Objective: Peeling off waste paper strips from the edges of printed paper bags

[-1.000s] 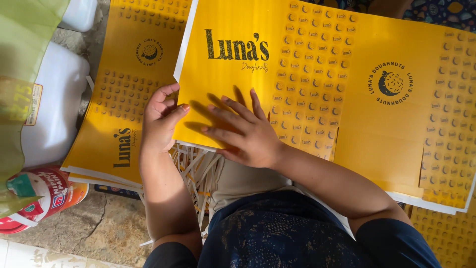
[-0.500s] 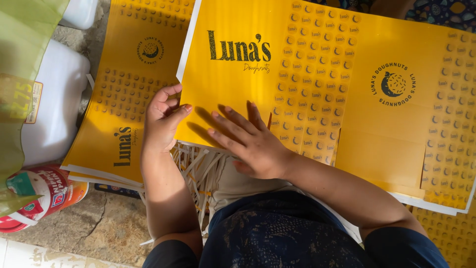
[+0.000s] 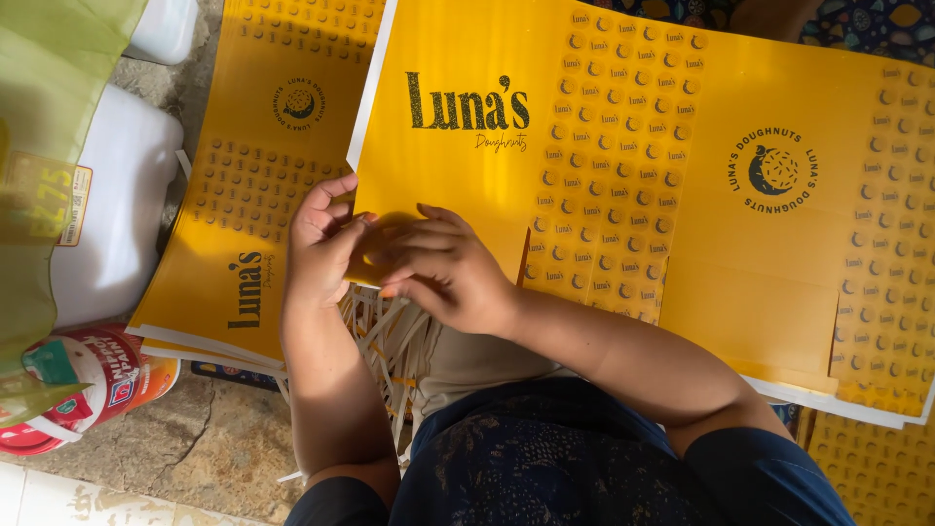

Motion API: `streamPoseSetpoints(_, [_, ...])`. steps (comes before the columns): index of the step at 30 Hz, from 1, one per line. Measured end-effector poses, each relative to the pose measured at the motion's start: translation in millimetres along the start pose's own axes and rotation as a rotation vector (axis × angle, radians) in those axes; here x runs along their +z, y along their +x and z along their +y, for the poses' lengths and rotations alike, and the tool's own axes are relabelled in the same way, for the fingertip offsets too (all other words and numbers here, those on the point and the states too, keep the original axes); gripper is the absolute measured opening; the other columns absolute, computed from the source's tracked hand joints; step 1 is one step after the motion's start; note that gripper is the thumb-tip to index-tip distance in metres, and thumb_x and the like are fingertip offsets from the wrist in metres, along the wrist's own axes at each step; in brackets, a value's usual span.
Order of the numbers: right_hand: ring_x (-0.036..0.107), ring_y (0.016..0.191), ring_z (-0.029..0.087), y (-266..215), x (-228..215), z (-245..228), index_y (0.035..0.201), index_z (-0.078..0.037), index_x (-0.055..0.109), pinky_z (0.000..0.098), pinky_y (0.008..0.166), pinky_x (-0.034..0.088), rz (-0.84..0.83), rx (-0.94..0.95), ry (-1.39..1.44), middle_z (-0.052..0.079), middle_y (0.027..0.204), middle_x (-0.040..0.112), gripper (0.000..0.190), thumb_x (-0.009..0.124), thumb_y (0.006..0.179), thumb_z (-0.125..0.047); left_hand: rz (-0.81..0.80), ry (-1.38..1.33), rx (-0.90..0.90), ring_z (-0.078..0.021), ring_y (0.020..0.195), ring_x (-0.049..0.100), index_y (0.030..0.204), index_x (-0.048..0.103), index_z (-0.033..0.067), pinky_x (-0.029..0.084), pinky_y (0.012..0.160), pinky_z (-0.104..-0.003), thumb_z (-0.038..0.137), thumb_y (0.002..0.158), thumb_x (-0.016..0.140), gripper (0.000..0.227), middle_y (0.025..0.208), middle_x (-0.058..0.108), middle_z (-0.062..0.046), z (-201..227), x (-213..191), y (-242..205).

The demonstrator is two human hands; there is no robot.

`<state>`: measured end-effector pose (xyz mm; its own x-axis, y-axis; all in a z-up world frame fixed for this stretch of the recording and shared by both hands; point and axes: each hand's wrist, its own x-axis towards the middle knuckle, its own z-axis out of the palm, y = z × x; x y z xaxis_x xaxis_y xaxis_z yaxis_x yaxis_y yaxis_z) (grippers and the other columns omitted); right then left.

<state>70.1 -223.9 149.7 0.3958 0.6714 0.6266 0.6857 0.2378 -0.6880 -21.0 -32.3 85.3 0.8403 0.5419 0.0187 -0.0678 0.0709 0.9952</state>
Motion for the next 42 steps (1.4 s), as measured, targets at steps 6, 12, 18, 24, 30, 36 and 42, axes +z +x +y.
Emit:
streamPoseSetpoints(6, [0.067,0.121,0.042,-6,-21,0,0.087,-0.013,0.076,0.0618,0.105,0.048,0.053,0.059,0.079,0.009,0.116,0.075,0.025,0.061,0.103,-0.024,-0.047,0.034,0.028,-0.015,0.08,0.064,0.133,0.059,0.0002,0.051,0.082,-0.026,-0.011,0.092,0.063,0.043,0.091,0.073,-0.013,5,1,0])
streamPoseSetpoints(12, [0.057,0.134,0.036,-16,-11,-7,0.106,-0.02,0.08,0.0684,0.111,0.038,-0.081,-0.177,-0.389,0.006,0.137,0.067,0.022,0.087,0.086,-0.026,-0.061,0.162,0.047,-0.0209,0.084,0.069,0.134,0.058,-0.0009,0.051,0.082,-0.03,-0.005,0.093,0.067,0.042,0.094,0.074,-0.017,-4,-6,0])
streamPoseSetpoints(18, [0.075,0.1,0.025,-23,-10,-8,0.076,-0.021,0.072,0.0569,0.099,0.052,0.158,-0.357,-0.225,-0.003,0.09,0.078,0.029,0.071,0.097,-0.039,-0.071,0.058,0.015,-0.015,0.077,0.064,0.133,0.057,-0.0011,0.049,0.077,-0.025,-0.01,0.091,0.067,0.044,0.085,0.071,-0.016,2,-4,-2])
streamPoseSetpoints(24, [0.066,0.121,0.037,-17,-17,-19,0.127,-0.023,0.068,0.0643,0.1,0.051,-0.003,-0.192,-0.579,0.01,0.128,0.07,0.042,0.082,0.09,-0.034,-0.082,0.124,0.02,-0.0212,0.084,0.065,0.134,0.055,-0.0031,0.049,0.08,-0.03,-0.012,0.092,0.061,0.043,0.095,0.072,-0.021,5,0,-3])
streamPoseSetpoints(30, [0.075,0.083,0.026,-23,-20,-21,0.079,-0.012,0.075,0.0447,0.084,0.059,0.103,-0.327,-0.191,0.005,0.085,0.074,0.023,0.067,0.1,-0.02,-0.112,0.253,0.016,-0.0161,0.068,0.059,0.131,0.057,-0.0037,0.047,0.068,-0.024,-0.016,0.09,0.062,0.043,0.089,0.073,-0.02,12,1,-7])
streamPoseSetpoints(36, [0.077,0.087,0.033,-49,-80,0,0.078,-0.009,0.077,0.0468,0.079,0.061,0.027,-0.146,-0.259,0.01,0.087,0.077,0.029,0.071,0.097,-0.031,-0.134,0.031,-0.179,-0.0135,0.073,0.063,0.12,0.054,0.0044,0.048,0.065,-0.024,-0.016,0.076,0.067,0.05,0.094,0.074,-0.015,11,0,-14])
streamPoseSetpoints(42, [0.047,0.144,0.039,-80,-92,8,0.135,-0.015,0.067,0.0594,0.12,0.028,-0.333,-0.051,-0.525,0.018,0.151,0.056,0.059,0.053,0.099,-0.06,-0.165,-0.055,-0.231,-0.0169,0.082,0.071,0.141,0.047,0.0027,0.058,0.083,-0.029,-0.013,0.081,0.072,0.067,0.112,0.072,-0.017,-19,3,2])
